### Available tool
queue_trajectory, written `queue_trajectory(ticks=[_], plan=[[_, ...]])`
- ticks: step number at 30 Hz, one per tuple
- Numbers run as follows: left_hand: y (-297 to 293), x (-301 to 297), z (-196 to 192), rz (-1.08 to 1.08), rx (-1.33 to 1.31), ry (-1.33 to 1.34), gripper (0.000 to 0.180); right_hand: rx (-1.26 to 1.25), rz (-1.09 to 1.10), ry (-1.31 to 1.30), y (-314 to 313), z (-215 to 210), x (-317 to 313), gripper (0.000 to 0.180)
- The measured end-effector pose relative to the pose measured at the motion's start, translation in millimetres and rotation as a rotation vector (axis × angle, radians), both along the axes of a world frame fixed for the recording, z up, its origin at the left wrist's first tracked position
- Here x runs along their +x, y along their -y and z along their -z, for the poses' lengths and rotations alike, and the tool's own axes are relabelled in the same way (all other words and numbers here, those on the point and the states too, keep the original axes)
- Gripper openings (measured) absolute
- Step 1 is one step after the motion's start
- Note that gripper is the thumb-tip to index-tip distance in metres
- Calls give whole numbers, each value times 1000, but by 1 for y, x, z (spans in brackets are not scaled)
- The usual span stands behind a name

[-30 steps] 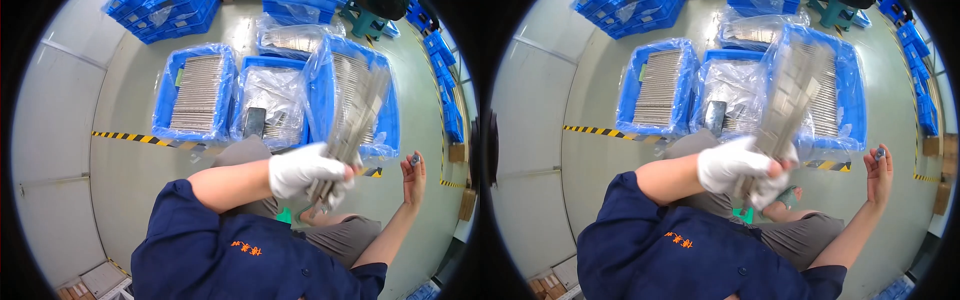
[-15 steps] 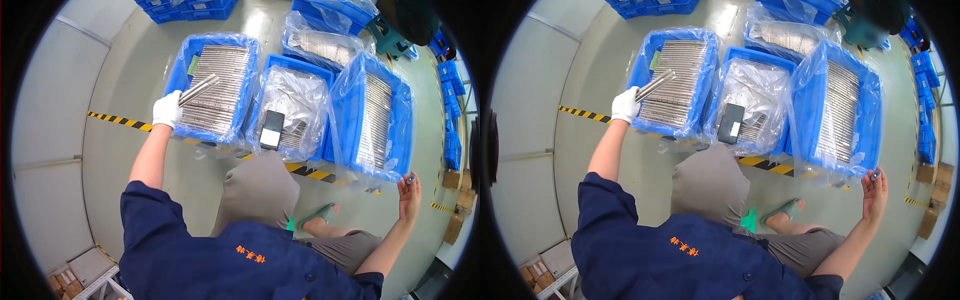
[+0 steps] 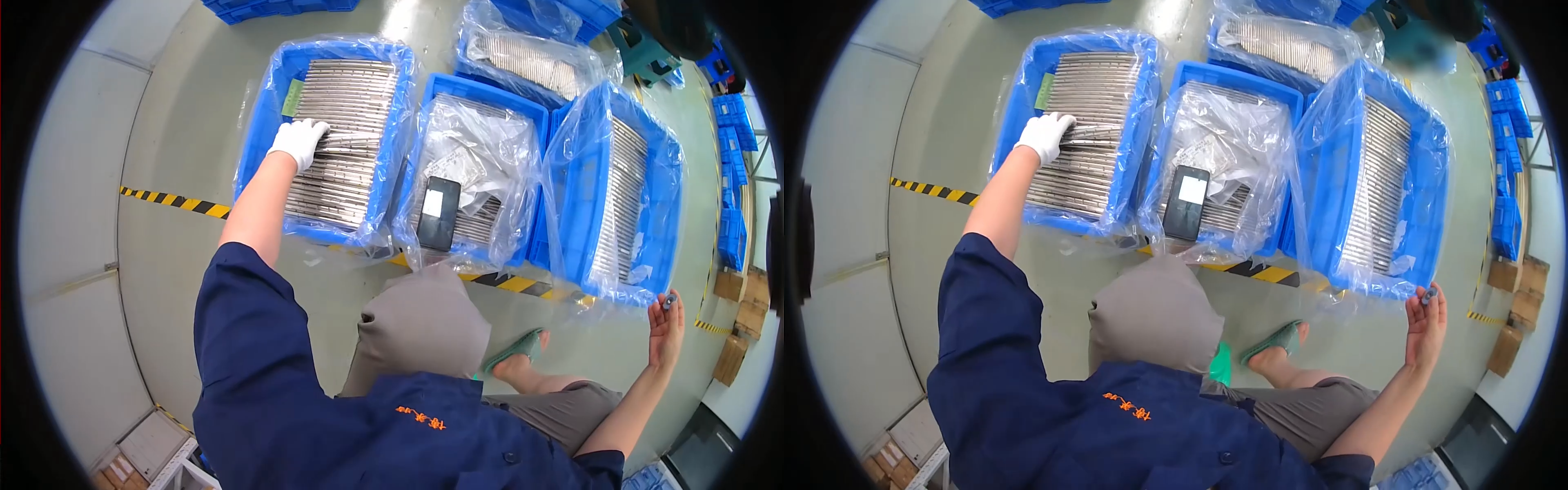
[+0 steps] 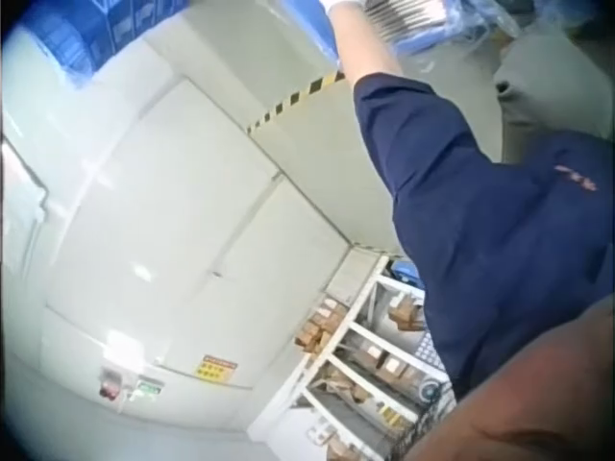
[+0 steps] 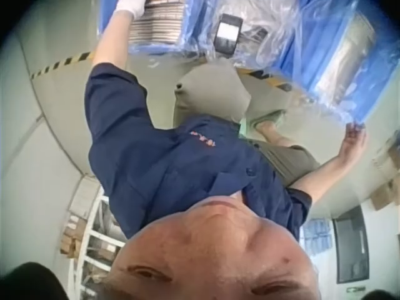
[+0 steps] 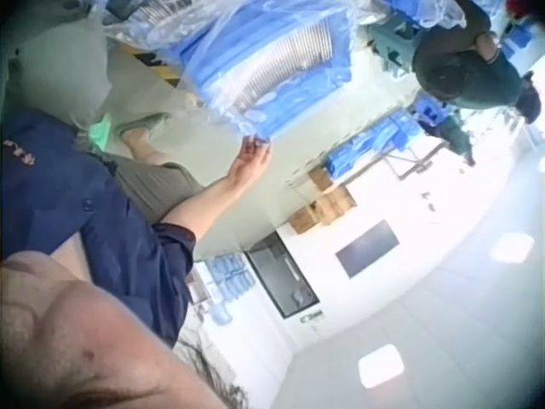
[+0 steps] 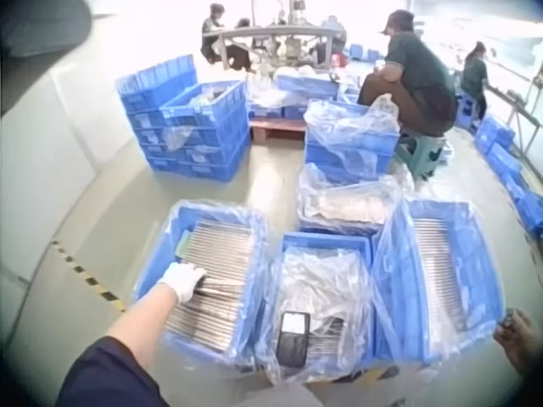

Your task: Inspecting and capping long metal rods in a hardware manufacturing facility.

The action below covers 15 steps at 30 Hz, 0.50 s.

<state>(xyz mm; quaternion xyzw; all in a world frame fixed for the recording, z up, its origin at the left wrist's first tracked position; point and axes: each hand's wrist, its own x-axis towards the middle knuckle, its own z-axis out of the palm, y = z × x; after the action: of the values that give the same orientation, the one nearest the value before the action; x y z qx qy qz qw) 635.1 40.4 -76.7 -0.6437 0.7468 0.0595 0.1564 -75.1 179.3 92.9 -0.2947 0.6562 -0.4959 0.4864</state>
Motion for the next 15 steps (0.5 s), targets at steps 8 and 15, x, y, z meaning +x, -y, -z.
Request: queue_trajectory(ticks=[8, 15], plan=[[0, -22, 5, -153, 82, -274, 71, -24, -15, 13, -4, -7, 3, 36], [-36, -45, 45, -59, -300, -73, 59, -1, -30, 17, -5, -7, 13, 37]])
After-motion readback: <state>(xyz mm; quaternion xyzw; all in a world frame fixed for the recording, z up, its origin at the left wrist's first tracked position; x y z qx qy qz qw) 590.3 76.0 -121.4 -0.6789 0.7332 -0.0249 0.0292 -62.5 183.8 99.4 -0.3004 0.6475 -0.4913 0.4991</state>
